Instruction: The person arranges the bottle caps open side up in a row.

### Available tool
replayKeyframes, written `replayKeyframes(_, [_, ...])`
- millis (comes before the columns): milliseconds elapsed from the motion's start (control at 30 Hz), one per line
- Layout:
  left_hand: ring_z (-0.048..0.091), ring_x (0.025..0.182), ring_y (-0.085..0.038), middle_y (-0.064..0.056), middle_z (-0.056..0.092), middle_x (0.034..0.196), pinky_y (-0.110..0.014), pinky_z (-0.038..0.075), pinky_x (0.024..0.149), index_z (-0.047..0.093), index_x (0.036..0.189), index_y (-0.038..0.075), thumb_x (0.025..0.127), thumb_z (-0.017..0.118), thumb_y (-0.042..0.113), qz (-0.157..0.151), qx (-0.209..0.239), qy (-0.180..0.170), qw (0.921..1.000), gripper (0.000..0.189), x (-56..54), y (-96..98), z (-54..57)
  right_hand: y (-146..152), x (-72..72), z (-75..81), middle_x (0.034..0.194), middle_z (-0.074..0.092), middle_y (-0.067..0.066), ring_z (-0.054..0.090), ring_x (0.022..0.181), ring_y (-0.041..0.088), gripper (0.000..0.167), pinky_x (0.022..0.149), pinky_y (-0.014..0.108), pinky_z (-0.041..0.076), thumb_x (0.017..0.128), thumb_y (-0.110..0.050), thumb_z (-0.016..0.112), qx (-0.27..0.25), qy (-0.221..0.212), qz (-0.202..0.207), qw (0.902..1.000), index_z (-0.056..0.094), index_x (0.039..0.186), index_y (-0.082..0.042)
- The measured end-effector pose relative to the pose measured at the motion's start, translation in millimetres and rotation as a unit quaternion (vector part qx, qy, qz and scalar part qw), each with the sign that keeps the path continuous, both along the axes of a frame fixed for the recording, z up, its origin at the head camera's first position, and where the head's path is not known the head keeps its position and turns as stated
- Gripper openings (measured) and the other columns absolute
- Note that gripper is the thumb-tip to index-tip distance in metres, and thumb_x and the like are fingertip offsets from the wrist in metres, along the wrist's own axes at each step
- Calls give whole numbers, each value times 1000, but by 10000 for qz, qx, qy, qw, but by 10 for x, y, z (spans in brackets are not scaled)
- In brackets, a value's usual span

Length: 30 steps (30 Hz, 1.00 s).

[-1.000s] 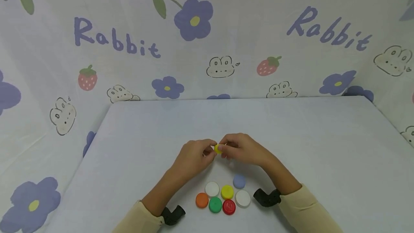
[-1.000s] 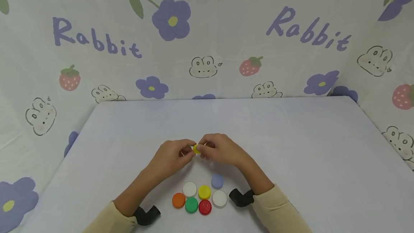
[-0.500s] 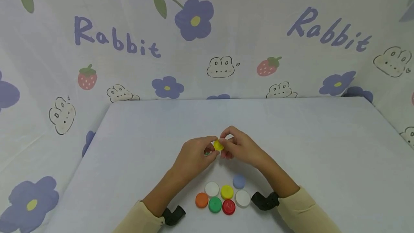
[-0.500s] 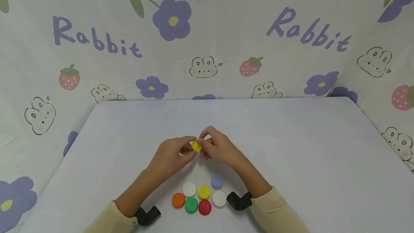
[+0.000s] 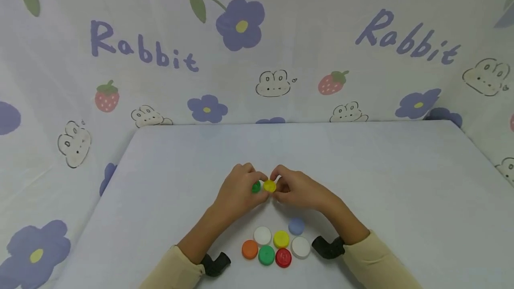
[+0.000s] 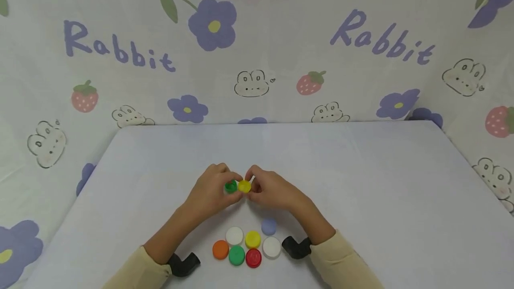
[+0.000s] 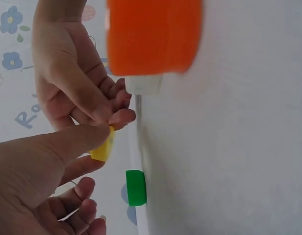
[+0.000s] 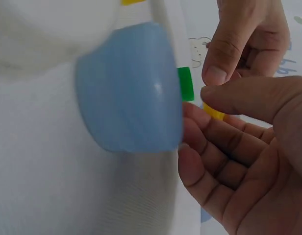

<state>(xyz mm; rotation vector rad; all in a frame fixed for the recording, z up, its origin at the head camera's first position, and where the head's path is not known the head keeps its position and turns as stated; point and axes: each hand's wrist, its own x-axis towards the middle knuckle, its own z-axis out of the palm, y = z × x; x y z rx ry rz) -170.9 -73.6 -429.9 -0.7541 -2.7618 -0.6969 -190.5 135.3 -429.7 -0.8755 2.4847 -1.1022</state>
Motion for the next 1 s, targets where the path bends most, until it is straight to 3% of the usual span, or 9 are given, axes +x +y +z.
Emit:
replayKeyframes(133, [46, 81, -19, -5, 58, 89, -27, 40, 66, 79, 107, 13, 83, 87, 25, -57, -22, -358, 9993, 28, -26, -24, -28, -56, -26, -40, 86, 68, -2, 62, 77, 10, 29, 73, 25, 54, 91, -7, 77, 282, 240, -159, 9992, 58, 112, -5])
replayKeyframes(300, [45, 83, -18, -4, 57, 91, -29, 38, 68, 80, 109, 14, 82, 89, 25, -172, 28, -641, 9978, 31, -84, -52, -93, -86, -39, -45, 81, 62, -2, 58, 74, 13, 25, 71, 27, 52, 90, -4, 77, 463, 193, -319, 9982, 61, 109, -4])
replayKeyframes(633, [47, 93, -23, -5, 55, 98, -35, 39, 74, 80, 114, 18, 84, 87, 28, 37, 87, -592, 9982, 33, -184, -82, -233, -117, -86, -96, 73, 58, -2, 52, 66, 13, 24, 61, 27, 46, 92, -10, 76, 509, 281, -649, 9962, 66, 112, -3])
replayKeyframes(1000, [46, 92, -23, -5, 55, 97, -34, 39, 74, 78, 117, 19, 85, 87, 25, 167, 261, -845, 9959, 34, -200, -70, -252, -123, -93, -109, 72, 58, -2, 51, 64, 13, 24, 59, 28, 44, 93, -8, 74, 547, 299, -836, 9945, 67, 116, -3])
